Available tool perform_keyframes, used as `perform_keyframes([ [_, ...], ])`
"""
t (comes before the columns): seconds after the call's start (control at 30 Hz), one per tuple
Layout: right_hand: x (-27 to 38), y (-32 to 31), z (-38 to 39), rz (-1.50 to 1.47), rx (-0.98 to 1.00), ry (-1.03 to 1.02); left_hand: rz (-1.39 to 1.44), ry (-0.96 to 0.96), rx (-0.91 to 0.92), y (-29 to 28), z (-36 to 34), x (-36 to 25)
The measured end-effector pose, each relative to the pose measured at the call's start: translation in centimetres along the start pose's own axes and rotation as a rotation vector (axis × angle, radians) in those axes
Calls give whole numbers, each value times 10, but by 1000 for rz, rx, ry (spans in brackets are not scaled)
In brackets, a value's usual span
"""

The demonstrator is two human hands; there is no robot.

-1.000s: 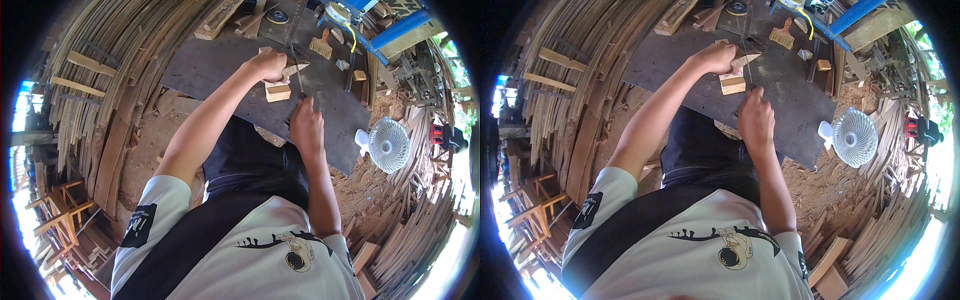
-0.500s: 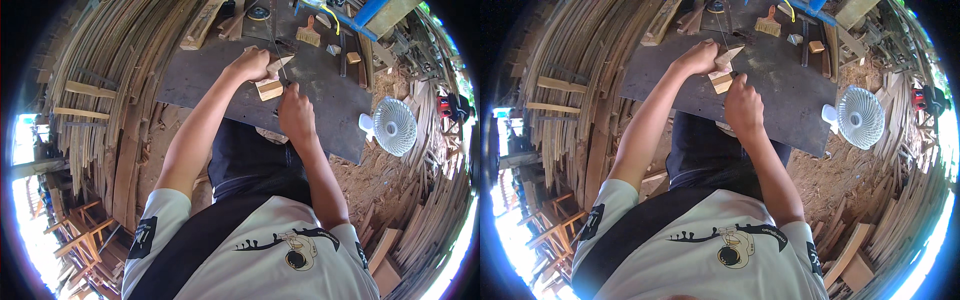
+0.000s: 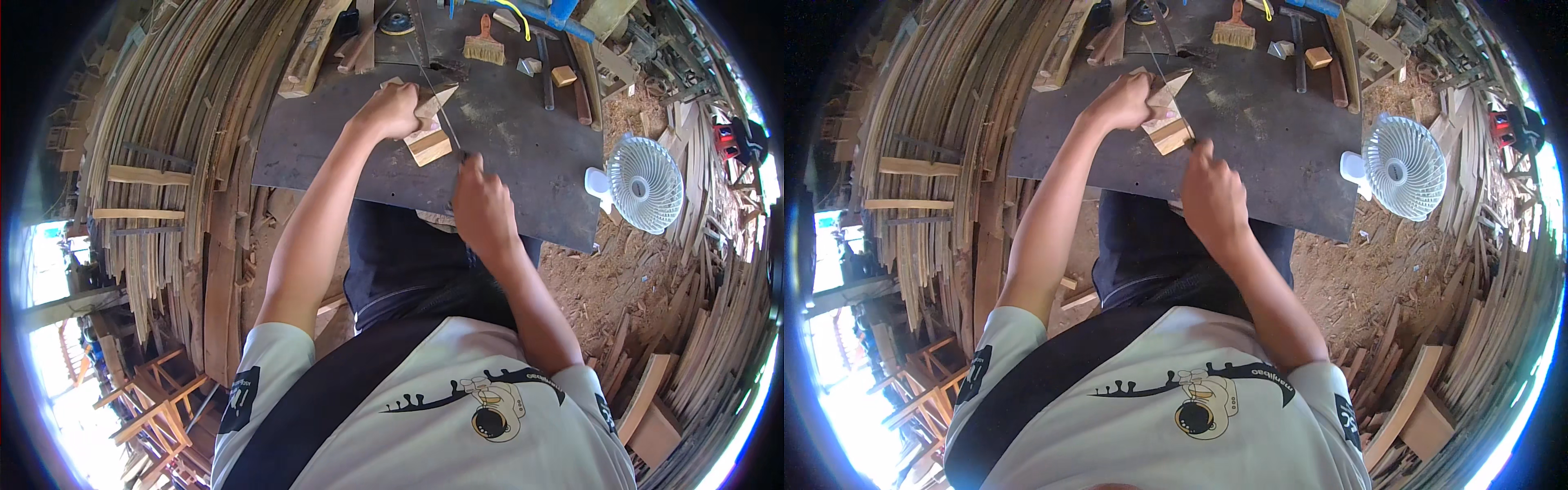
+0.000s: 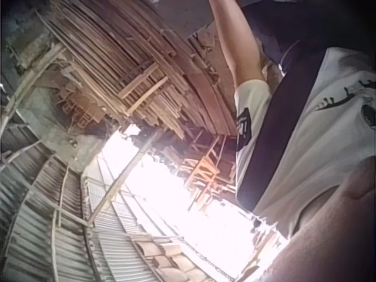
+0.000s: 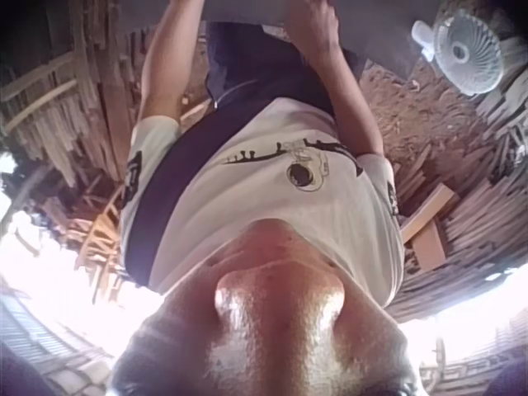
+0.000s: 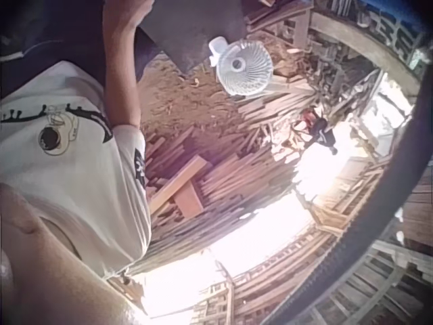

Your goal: The person positions wooden blocks on a table, cuts the wood using a saw blade, and places the saw blade down on the table.

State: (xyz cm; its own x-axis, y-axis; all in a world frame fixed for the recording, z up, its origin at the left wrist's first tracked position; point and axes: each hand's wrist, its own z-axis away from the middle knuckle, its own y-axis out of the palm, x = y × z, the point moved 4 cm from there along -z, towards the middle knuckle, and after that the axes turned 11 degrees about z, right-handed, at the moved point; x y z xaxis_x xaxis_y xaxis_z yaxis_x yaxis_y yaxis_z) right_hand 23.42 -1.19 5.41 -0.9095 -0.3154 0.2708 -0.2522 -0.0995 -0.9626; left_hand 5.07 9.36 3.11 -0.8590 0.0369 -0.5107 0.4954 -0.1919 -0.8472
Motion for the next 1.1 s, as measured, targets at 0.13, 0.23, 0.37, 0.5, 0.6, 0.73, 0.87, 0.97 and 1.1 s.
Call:
perform_keyframes([
  [0.13,-3,-6,-9,2,-30,6,15,-33,36,-8,1,-10],
  [0.23,8,-4,-44,23,-92,-61,25,28,31,-5,-2,-6],
  [0.37,2,-8,-18,-1,-106,-48,14,-35,44,-6,4,-7],
  [0.5,-1,-13,-6,-33,11,-18,-40,-35,10,-10,5,-9],
  [0.6,2,-11,-44,-20,-66,-55,2,-20,43,-13,6,-22],
  [0.73,2,-3,-26,7,-85,-133,-22,-32,42,0,-4,0],
  [0.87,3,-13,-3,-1,69,38,-30,19,-36,-8,8,-2],
  [0.97,5,-6,-43,26,-56,-73,-42,104,63,-8,-4,-18],
  [1.1,5,-7,-39,39,-56,-67,-29,35,63,-1,-4,-5],
])
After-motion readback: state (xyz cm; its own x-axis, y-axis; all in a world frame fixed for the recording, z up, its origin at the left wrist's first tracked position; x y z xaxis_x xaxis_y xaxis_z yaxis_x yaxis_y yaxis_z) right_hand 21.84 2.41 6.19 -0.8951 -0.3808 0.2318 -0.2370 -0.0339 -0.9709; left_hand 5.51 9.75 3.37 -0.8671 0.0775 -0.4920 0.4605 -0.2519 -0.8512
